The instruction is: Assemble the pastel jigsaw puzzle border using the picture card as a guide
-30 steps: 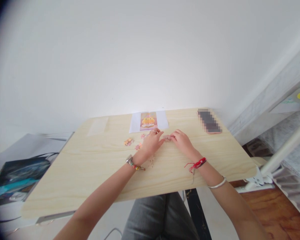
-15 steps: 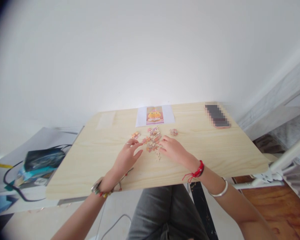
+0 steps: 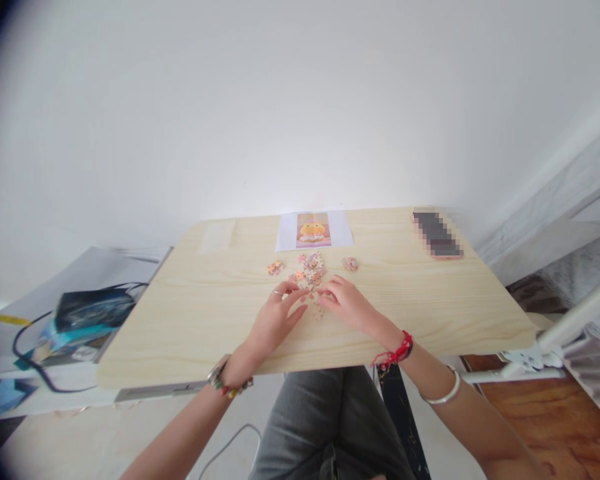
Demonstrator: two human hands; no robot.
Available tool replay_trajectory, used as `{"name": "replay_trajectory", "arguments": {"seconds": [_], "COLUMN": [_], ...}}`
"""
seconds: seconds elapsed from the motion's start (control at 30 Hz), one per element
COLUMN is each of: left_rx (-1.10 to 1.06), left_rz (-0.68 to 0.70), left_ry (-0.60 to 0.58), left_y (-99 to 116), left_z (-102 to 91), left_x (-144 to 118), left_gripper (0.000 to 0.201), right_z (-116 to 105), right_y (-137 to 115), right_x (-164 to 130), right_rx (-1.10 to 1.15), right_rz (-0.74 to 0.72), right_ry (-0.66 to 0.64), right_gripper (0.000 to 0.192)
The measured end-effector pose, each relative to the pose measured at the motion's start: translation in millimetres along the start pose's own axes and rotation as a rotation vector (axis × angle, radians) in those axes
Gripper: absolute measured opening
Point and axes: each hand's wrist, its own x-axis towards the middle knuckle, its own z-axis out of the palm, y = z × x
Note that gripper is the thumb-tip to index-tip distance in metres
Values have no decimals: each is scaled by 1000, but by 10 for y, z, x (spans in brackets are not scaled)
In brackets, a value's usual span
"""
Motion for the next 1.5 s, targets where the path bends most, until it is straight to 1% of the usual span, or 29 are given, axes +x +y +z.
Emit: {"name": "replay_trajectory", "arguments": {"seconds": [0.13,0.2,0.23,0.33,0.47,0.53,0.6,0.7,0.77,0.83,0.9,1.07,1.17,1.3,1.4,1.5], "left_rx": [-45,-54,-60,-84,-117,-123,-113,-69,-29,5,29,57,79,139,168,156], "left_rz": [88,92,83,50,42,50,62,71,71,77,80,72,75,73,81,79], "left_ry": [93,153,186,253,266,263,251,238,233,229,215,170,131,-1,-98,-137], "left_y": [108,159,180,214,216,211,204,189,178,171,170,169,170,210,270,324], "left_z": [-38,-41,-36,-9,-1,-12,-25,-40,-46,-49,-49,-11,49,160,258,344], "left_x": [78,113,127,157,186,199,210,218,219,217,211,212,304,612,890,1073], "left_gripper": [36,34,31,22,19,16,13,11,10,10,11,10,10,9,12,14], "right_z": [12,37,51,81,76,56,22,-51,-101,-133,-141,-112,-139,-280,-421,-519], "right_y": [-15,-23,-29,-45,-56,-59,-63,-71,-76,-83,-90,-65,37,263,438,579], "right_x": [-1,1,1,-7,-32,-42,-47,-50,-51,-54,-59,-92,-93,-19,74,147], "right_rx": [641,897,983,1099,1127,1045,863,459,190,-14,-138,-309,-338,-332,-355,-392], "right_rz": [264,346,374,425,420,384,324,157,7,-112,-179,-229,-220,-178,-131,-83], "right_ry": [-80,-94,-89,-84,-88,-82,-24,159,233,232,216,234,247,275,260,232], "right_gripper": [26,29,29,28,27,29,30,29,23,16,16,16,14,13,14,17]}}
